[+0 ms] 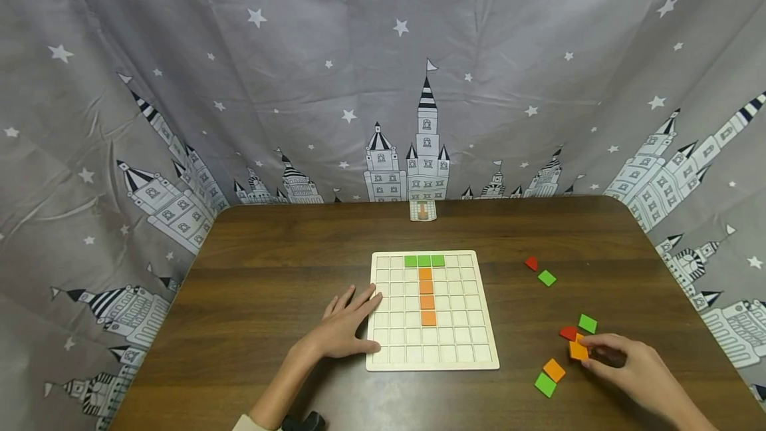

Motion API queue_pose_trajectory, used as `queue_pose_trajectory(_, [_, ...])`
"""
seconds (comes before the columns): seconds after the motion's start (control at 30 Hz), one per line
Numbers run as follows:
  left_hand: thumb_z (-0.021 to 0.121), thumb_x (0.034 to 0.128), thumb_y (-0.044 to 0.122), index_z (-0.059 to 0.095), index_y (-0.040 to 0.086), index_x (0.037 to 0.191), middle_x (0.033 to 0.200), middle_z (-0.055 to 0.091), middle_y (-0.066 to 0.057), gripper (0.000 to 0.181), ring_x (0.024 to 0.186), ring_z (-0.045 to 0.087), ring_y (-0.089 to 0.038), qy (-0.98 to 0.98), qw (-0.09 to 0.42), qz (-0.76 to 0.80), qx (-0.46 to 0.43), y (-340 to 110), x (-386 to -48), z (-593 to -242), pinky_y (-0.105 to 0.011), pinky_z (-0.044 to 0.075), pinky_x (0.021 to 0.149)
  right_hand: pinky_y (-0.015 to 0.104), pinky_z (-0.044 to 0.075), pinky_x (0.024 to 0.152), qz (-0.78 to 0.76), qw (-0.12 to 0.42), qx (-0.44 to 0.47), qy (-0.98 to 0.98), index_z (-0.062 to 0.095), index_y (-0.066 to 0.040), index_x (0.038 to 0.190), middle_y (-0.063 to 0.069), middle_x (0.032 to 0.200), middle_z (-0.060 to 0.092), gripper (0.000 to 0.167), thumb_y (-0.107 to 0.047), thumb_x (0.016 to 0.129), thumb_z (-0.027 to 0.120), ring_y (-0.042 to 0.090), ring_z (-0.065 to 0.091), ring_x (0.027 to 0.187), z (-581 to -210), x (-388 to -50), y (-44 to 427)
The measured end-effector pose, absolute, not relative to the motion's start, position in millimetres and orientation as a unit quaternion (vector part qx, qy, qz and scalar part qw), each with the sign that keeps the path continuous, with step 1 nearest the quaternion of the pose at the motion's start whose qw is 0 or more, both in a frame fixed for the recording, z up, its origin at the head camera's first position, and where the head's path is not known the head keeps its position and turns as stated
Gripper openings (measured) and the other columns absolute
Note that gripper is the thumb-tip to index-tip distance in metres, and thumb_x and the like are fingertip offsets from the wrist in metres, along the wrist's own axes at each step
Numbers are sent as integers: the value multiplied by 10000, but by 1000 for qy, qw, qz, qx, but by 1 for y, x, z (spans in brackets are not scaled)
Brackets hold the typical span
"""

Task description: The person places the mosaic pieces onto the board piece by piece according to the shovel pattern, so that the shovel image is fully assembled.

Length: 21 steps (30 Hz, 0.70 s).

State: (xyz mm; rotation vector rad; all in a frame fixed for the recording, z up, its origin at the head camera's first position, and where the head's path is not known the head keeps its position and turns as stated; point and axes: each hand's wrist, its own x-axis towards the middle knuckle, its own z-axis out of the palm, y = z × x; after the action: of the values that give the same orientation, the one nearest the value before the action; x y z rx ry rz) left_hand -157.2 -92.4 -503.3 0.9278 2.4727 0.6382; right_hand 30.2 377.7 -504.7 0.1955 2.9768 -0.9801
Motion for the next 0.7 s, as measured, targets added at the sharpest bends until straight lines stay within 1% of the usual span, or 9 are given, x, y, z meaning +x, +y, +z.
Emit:
queue_pose_trajectory(0.17, [780,855,367,338,89,1567,1641,211,-108,883,1481,64,-459,889,213,231,333,-93,-157,-503,-694,48,1104,249,525,674,-323,-55,11,945,771,-163,1031,-62,957,697,262,-175,785,861,33,595,791,-500,15,366])
queue_pose_trajectory(0.23, [779,857,367,336,90,1567,1641,209,-106,882,1482,61,-457,889,214,230,332,-93,-157,-503,-693,46,1104,255,519,690,-318,-74,-6,945,774,-191,1022,-81,962,699,264,-178,776,869,45,603,815,-498,8,359])
queue_pose_trajectory(0.33, [779,858,367,336,87,1567,1641,210,-108,881,1482,60,-457,889,215,231,332,-93,-157,-502,-694,45,1104,278,520,720,-316,-87,-26,944,773,-205,1027,-86,988,703,271,-178,775,869,55,616,860,-493,-4,348])
queue_pose_trajectory(0.43, [775,861,370,334,94,1569,1642,206,-104,879,1483,57,-454,889,217,231,331,-93,-157,-502,-690,44,1106,304,537,758,-320,-93,-44,942,772,-204,1047,-76,1027,711,279,-173,784,862,75,640,921,-490,-16,336])
queue_pose_trajectory(0.53, [776,859,372,335,92,1568,1640,212,-108,881,1482,64,-455,889,216,232,332,-93,-157,-502,-691,48,1105,355,540,785,-329,-94,-64,937,770,-197,1068,-87,1047,709,281,-174,800,850,119,655,955,-489,-28,323])
queue_pose_trajectory(0.7, [775,860,377,329,106,1573,1644,205,-91,883,1486,59,-444,890,218,227,329,-92,-157,-503,-683,48,1110,409,532,824,-353,-78,-84,929,761,-197,1089,-118,1067,696,264,-166,833,820,168,662,991,-490,-47,301])
